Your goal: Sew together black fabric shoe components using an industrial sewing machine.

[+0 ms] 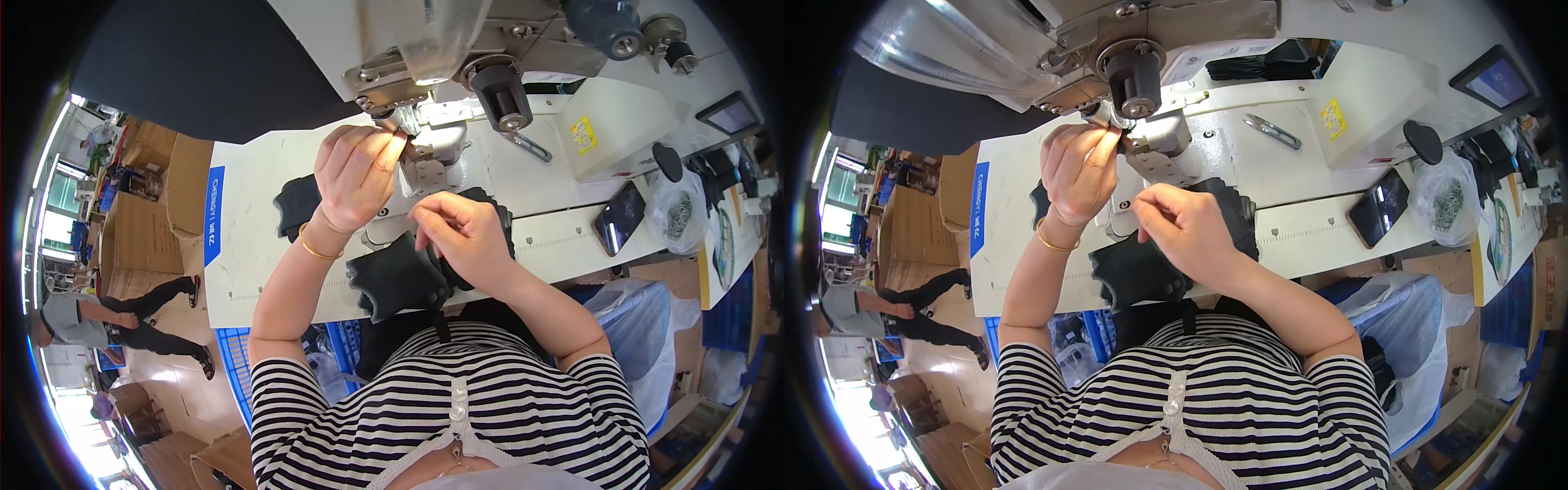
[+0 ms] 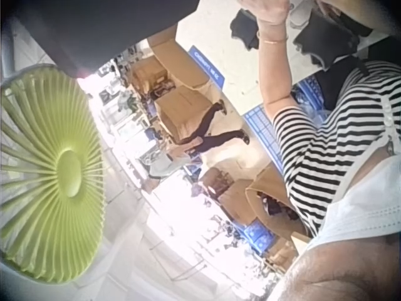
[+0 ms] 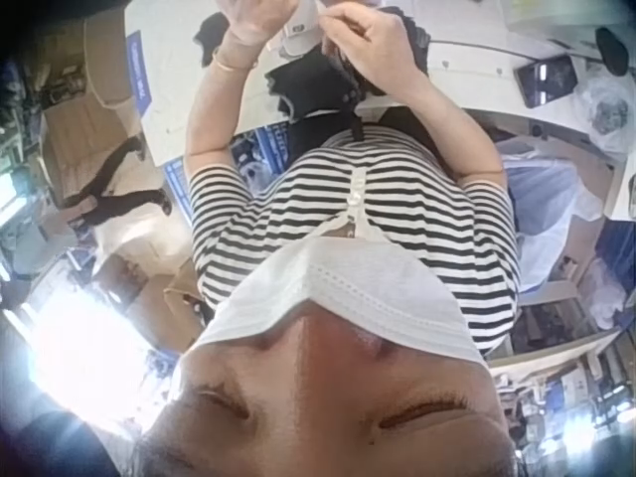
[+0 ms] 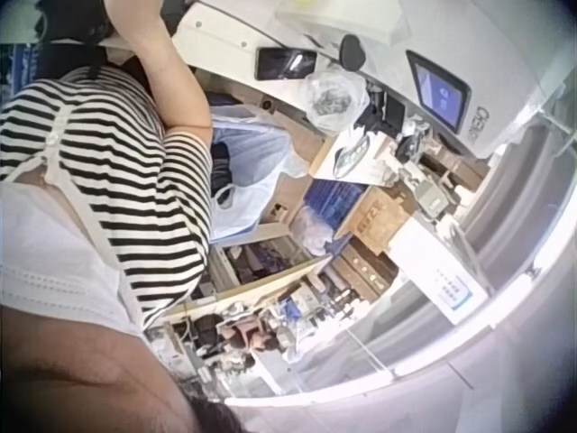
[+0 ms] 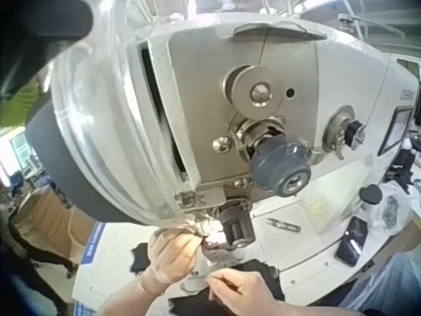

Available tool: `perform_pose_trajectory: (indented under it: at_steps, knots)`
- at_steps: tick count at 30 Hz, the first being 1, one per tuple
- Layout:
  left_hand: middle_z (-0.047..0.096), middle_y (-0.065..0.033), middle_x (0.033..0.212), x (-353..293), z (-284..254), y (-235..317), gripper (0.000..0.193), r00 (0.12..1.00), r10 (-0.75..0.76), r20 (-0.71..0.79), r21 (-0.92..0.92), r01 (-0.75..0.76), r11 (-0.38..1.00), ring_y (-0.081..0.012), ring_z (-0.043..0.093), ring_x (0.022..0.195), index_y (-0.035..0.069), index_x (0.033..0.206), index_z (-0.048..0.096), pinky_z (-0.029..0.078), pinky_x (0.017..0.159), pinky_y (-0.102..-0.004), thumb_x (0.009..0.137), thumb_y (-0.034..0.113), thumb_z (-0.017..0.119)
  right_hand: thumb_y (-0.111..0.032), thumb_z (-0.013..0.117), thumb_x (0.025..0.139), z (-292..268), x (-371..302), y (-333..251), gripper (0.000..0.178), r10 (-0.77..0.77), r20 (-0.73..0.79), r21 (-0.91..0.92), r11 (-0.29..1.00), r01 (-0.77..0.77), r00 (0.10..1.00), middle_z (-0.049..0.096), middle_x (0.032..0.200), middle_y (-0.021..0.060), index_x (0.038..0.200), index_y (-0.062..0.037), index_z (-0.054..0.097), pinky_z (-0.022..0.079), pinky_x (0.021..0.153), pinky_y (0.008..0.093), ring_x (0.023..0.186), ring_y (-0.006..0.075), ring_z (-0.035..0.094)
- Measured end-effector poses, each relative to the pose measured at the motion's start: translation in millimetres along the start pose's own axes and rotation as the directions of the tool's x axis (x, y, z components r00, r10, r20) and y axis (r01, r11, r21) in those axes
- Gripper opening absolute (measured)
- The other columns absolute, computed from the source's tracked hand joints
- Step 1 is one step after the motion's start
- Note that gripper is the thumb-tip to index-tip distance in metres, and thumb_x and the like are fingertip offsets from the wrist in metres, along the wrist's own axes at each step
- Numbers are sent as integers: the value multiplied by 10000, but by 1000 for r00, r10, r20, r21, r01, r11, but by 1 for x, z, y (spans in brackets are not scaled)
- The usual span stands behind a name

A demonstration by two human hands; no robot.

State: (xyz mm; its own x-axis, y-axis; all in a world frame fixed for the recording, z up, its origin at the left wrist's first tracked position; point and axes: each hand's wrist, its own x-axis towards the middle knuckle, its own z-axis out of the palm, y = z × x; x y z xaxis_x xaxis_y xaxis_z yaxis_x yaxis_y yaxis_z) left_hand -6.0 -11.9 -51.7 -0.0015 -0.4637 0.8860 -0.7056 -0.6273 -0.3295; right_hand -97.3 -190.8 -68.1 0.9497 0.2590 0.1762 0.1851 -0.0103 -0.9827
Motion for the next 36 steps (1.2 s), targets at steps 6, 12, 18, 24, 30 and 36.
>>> perform_pose_trajectory:
  at_steps: [6,12,18,24,30,36]
  knots:
    - [551,-221,1199,-21,-1,14,475,811,-537,231,37,544,838,-389,528,1120,-22,1112,584,426,945,-451,675,7,769,-258,795,780,-37,-5,39,457,-357,-160,-788,607,99,920,602,1109,127,1119,4,636,446,901,440,1039,314,581]
    - [595,-102,1143,-37,6,-3,476,820,-500,277,34,512,858,-310,545,1097,23,1124,622,398,959,-438,651,-39,626,-299,837,733,-42,-15,67,669,-202,-115,-818,574,23,973,549,1187,165,1240,53,578,422,947,441,1124,340,527]
    - [603,-95,1161,-133,-86,-46,566,667,-593,452,443,410,798,-304,530,1136,1,1220,610,360,1020,-431,654,-23,606,-264,834,737,-37,-16,70,579,-306,-118,-818,569,82,945,555,1177,144,1189,10,598,412,957,442,1114,334,525]
    - [574,-155,1199,-96,-101,10,448,563,-531,633,19,674,738,-343,515,1159,-18,1203,603,403,1004,-447,782,112,682,-108,760,797,-36,-19,66,352,-477,-37,-865,456,211,878,599,1080,101,1113,-23,632,420,890,414,1019,299,565]
    - [594,-139,1031,-64,-70,109,276,381,-610,695,40,826,562,-336,569,949,-21,1046,645,469,845,-409,837,137,731,-13,690,838,-39,-16,65,186,-508,-26,-872,433,230,861,623,924,83,1023,-19,673,436,784,379,870,259,593]
    - [623,-115,946,-71,-65,117,248,582,-649,490,-88,773,628,-326,591,852,-14,1017,652,485,773,-392,784,9,734,-6,677,856,-44,-16,63,156,-535,-45,-842,475,257,844,647,952,93,1013,-3,683,463,766,375,850,271,613]
